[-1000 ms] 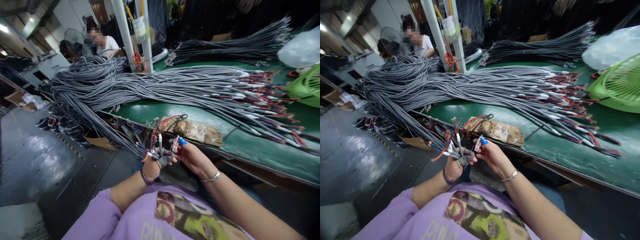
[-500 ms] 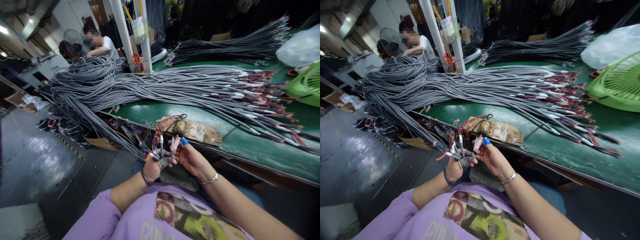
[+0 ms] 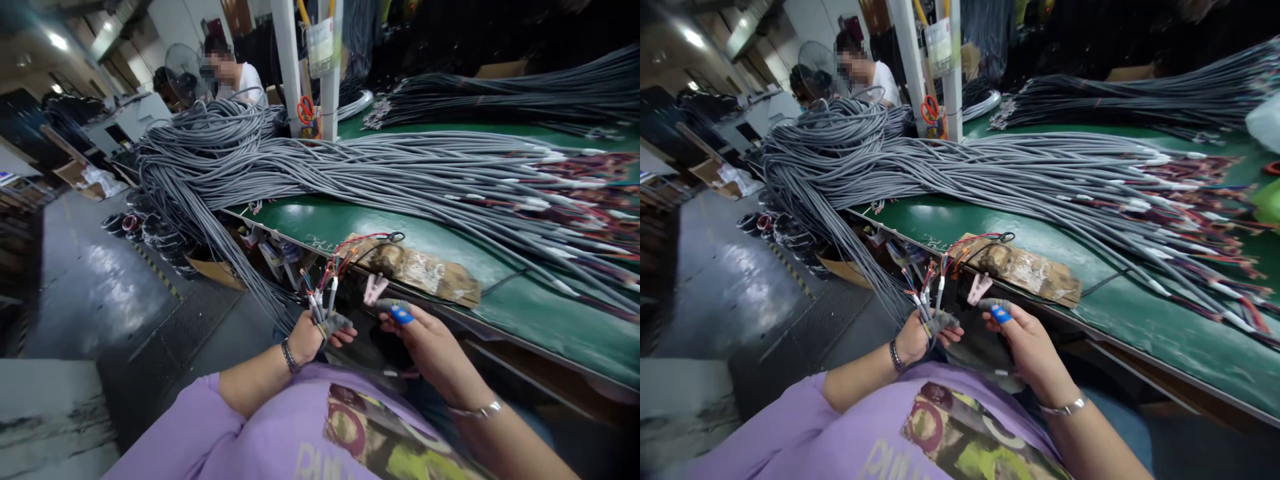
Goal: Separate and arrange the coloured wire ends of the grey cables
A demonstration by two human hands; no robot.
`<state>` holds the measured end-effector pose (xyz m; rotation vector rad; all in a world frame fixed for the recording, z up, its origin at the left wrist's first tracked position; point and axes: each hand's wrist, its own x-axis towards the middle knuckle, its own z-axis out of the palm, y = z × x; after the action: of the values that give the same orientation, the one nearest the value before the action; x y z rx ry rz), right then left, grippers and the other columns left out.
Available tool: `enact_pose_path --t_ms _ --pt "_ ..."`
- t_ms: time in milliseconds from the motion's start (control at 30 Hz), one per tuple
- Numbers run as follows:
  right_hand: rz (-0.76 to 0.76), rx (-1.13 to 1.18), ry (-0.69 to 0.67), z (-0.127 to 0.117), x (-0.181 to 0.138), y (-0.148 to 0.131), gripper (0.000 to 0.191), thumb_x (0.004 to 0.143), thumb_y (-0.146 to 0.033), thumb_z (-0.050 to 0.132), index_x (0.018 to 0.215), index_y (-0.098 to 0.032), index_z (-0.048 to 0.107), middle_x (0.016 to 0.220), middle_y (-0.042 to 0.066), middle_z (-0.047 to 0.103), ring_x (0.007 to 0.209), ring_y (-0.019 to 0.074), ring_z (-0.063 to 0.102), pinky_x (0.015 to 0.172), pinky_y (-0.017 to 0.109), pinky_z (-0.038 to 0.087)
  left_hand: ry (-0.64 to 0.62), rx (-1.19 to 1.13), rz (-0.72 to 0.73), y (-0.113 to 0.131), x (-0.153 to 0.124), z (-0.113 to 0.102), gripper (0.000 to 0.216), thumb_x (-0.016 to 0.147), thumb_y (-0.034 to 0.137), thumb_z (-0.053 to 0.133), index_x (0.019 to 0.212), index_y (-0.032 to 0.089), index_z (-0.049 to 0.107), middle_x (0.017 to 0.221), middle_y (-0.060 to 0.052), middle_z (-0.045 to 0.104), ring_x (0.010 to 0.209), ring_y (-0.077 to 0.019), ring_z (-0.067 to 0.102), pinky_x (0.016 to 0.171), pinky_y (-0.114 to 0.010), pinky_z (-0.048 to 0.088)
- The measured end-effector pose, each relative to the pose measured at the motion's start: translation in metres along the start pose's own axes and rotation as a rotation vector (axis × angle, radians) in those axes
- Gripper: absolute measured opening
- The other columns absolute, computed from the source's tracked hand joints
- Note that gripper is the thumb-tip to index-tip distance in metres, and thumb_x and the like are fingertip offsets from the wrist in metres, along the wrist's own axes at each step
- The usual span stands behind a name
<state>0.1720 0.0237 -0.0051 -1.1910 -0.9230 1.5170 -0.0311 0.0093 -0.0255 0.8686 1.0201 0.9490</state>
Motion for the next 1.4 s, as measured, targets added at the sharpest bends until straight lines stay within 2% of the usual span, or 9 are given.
enact_pose_path --t_ms 100,200,367,533,700,800,967,1133,1400 --pt "-0.106 -0.258 -0.141 0.008 -0.011 -0.006 0.037 0.072 -0.057 0.069 0.080 -0.021 0.072 0.074 0.005 0.068 0.068 0.0180 0.059 0.066 0.030 0.049 -0.086 0.104 -0.038 0.003 -0.011 0.000 0.050 0.071 0.059 0.069 0.078 0.010 0.068 0.074 -0.011 0.073 0.048 -0.0110 0.059 0.042 -0.019 0.034" --pt "-0.174 -0.360 -0.265 0.023 -0.018 -0.012 0.035 0.077 -0.055 0.066 0.082 -0.022 0.070 0.073 0.003 0.067 0.065 0.0169 0.057 0.063 0.028 0.049 -0.195 0.198 -0.057 0.013 -0.020 0.005 0.053 0.071 0.064 0.066 0.068 0.011 0.065 0.064 -0.008 0.069 0.040 -0.0079 0.050 0.044 -0.021 0.036" --pt "-0.231 -0.373 -0.282 0.035 -0.023 -0.013 0.031 0.082 -0.053 0.061 0.086 -0.023 0.068 0.071 0.002 0.065 0.058 0.0158 0.054 0.056 0.027 0.046 -0.346 0.258 -0.111 0.020 -0.024 0.009 0.055 0.062 0.066 0.071 0.061 0.011 0.067 0.047 -0.003 0.059 0.042 -0.0098 0.048 0.047 -0.023 0.038" --pt "-0.303 -0.381 -0.177 0.020 -0.024 0.006 0.028 0.084 -0.050 0.061 0.085 -0.022 0.067 0.068 0.002 0.062 0.060 0.0152 0.053 0.059 0.026 0.046 -0.138 -0.013 -0.115 0.006 -0.012 -0.001 0.064 0.056 0.072 0.071 0.072 0.010 0.066 0.061 -0.008 0.067 0.046 -0.0130 0.057 0.047 -0.024 0.042" --pt "-0.203 -0.344 -0.466 0.020 -0.025 0.014 0.029 0.086 -0.049 0.058 0.089 -0.021 0.067 0.076 0.004 0.065 0.058 0.0141 0.056 0.058 0.027 0.048 0.080 -0.154 -0.080 0.013 0.002 -0.011 0.061 0.058 0.069 0.071 0.073 0.009 0.066 0.065 -0.009 0.068 0.047 -0.0115 0.059 0.039 -0.018 0.029" --pt "-0.115 -0.367 -0.554 0.031 -0.023 0.018 0.033 0.083 -0.051 0.061 0.085 -0.019 0.068 0.068 0.002 0.061 0.056 0.0135 0.052 0.055 0.026 0.046 0.038 -0.128 0.004 0.024 0.003 -0.006 0.053 0.062 0.059 0.074 0.078 0.009 0.070 0.070 -0.009 0.069 0.046 -0.0082 0.054 0.038 -0.019 0.022" --pt "-0.020 -0.287 -0.515 0.039 -0.018 0.024 0.039 0.076 -0.055 0.066 0.082 -0.016 0.068 0.069 0.002 0.061 0.055 0.0109 0.045 0.053 0.025 0.042 -0.028 -0.012 0.061 0.034 -0.003 0.009 0.048 0.064 0.053 0.077 0.086 0.010 0.075 0.067 -0.005 0.065 0.042 -0.0027 0.035 0.040 -0.020 0.022" --pt "0.061 -0.247 -0.428 0.036 -0.016 0.027 0.045 0.064 -0.058 0.074 0.071 -0.015 0.065 0.053 -0.004 0.049 0.050 0.0089 0.039 0.049 0.024 0.036 -0.107 0.047 0.032 0.037 -0.003 0.014 0.047 0.058 0.045 0.084 0.090 0.012 0.076 0.069 -0.004 0.067 0.058 -0.0099 0.054 0.057 -0.022 0.040" --pt "0.048 -0.296 -0.354 0.030 -0.012 0.020 0.039 0.069 -0.054 0.070 0.067 -0.016 0.064 0.056 -0.001 0.057 0.051 0.0107 0.045 0.051 0.025 0.038 0.097 0.111 0.014 0.028 0.001 0.013 0.044 0.058 0.052 0.080 0.066 0.010 0.071 0.054 -0.002 0.060 0.046 -0.0076 0.046 0.044 -0.021 0.028"
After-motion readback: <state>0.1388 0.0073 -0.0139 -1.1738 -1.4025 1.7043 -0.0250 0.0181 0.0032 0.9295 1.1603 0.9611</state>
